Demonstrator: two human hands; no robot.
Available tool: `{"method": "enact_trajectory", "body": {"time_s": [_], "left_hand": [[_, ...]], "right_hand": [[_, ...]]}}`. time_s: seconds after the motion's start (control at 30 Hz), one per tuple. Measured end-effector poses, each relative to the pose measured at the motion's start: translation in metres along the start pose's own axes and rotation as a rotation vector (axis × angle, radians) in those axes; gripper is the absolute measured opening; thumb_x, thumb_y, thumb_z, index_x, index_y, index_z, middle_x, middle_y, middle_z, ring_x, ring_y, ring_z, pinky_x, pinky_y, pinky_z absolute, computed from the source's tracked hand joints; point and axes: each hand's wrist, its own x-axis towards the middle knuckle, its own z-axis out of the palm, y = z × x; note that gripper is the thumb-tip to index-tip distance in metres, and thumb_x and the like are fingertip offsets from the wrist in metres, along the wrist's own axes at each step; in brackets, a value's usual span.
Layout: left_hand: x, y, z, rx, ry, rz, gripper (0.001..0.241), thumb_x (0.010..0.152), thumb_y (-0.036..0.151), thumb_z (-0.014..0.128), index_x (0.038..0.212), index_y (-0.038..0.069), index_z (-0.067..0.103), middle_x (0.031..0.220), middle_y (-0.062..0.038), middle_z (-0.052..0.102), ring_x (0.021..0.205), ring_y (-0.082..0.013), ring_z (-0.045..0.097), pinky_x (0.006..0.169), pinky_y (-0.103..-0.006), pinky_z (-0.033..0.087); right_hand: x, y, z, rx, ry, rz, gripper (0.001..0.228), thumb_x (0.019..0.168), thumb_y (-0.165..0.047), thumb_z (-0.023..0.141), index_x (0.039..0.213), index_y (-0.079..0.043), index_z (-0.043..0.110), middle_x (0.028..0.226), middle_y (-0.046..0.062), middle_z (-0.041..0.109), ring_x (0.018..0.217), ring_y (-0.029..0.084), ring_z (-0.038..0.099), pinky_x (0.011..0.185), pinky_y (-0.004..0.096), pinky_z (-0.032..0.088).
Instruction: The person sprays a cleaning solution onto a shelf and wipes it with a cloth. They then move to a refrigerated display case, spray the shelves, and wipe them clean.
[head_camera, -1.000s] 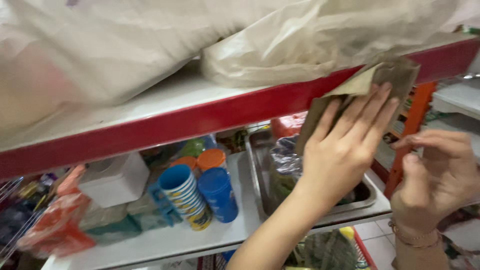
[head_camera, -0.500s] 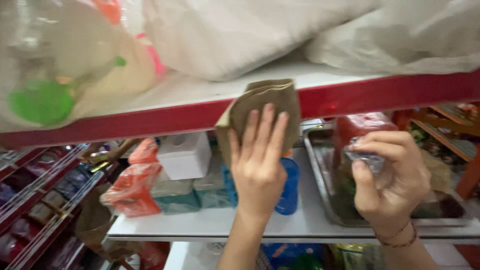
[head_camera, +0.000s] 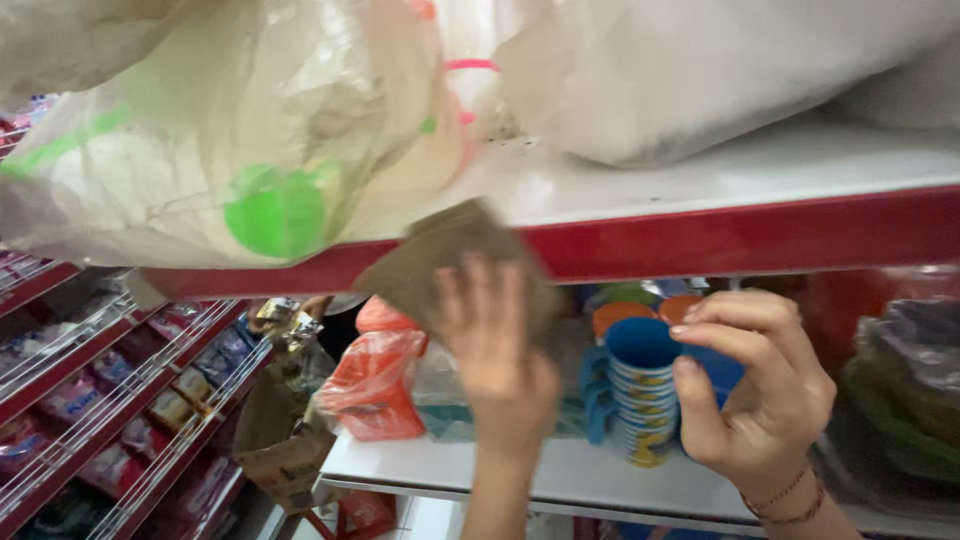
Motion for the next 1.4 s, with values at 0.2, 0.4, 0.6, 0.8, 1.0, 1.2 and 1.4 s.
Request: {"method": "enact_trajectory", "body": {"time_s": [0.2,0.4,0.6,0.8,1.0,1.2,1.4], "left_hand": [[0.002,-0.006,-0.008,-0.016,-0.221,0.134,0.063,0.089,-0.001,0.059,0.150,0.012,0.055,0.160,-0.011,0.048,0.154,-0.0323,0.038,0.127,-0.0605,0.020],[0.011,-0.054,-0.047,0.112,0.047,-0.144,0.074,0.080,-0.007,0.051,0.152,0.007,0.051,0.164,-0.017,0.043,0.160,-0.0426,0.029,0.132,-0.0659,0.011],[0.001,-0.047,-0.031,0.042,-0.095,0.016,0.068,0.083,-0.001,0.054,0.150,0.009,0.056,0.162,-0.016,0.045,0.158,-0.0387,0.031,0.130,-0.0648,0.012],[0.000,-0.027,-0.014,0.060,-0.126,0.122,0.057,0.092,0.004,0.056,0.148,0.013,0.060,0.159,-0.010,0.052,0.156,-0.0292,0.040,0.129,-0.0595,0.016],[0.003,-0.071,-0.049,0.080,0.006,-0.076,0.066,0.080,0.001,0.052,0.146,0.004,0.056,0.158,-0.019,0.048,0.154,-0.0426,0.036,0.128,-0.0654,0.016],[0.000,-0.111,-0.073,0.184,0.033,-0.059,0.062,0.083,-0.002,0.053,0.145,0.004,0.058,0.157,-0.018,0.050,0.154,-0.0414,0.038,0.129,-0.0670,0.018],[-0.006,-0.148,-0.096,0.185,0.060,-0.082,0.062,0.085,-0.001,0.054,0.147,0.003,0.055,0.159,-0.020,0.046,0.156,-0.0429,0.034,0.129,-0.0672,0.016]], "right_hand": [[-0.007,-0.013,0.048,-0.073,0.037,-0.080,0.016,0.084,-0.003,0.069,0.100,-0.004,0.067,0.104,0.012,0.066,0.095,0.026,0.067,0.089,0.038,0.055],[-0.015,-0.019,0.072,-0.087,0.030,-0.073,0.018,0.085,-0.004,0.069,0.103,-0.005,0.068,0.106,0.011,0.067,0.099,0.024,0.067,0.085,0.034,0.050],[-0.014,-0.025,0.077,-0.121,0.043,-0.072,0.017,0.085,-0.005,0.069,0.102,-0.005,0.066,0.103,0.012,0.067,0.099,0.026,0.066,0.090,0.037,0.052],[-0.002,-0.030,0.067,-0.143,0.084,-0.084,0.018,0.084,-0.006,0.070,0.102,-0.005,0.067,0.105,0.012,0.065,0.100,0.026,0.064,0.090,0.039,0.054],[0.006,-0.056,0.089,-0.228,-0.050,-0.115,0.025,0.080,-0.008,0.069,0.105,-0.008,0.068,0.113,0.011,0.066,0.115,0.033,0.064,0.109,0.049,0.045],[0.004,-0.076,0.149,-0.225,-0.186,-0.275,0.035,0.087,-0.011,0.066,0.122,-0.008,0.070,0.134,0.012,0.065,0.133,0.032,0.059,0.124,0.057,0.025],[0.003,-0.089,0.201,-0.214,-0.269,-0.276,0.042,0.089,-0.012,0.065,0.131,-0.009,0.069,0.142,0.013,0.062,0.139,0.031,0.056,0.125,0.060,0.021]]}}
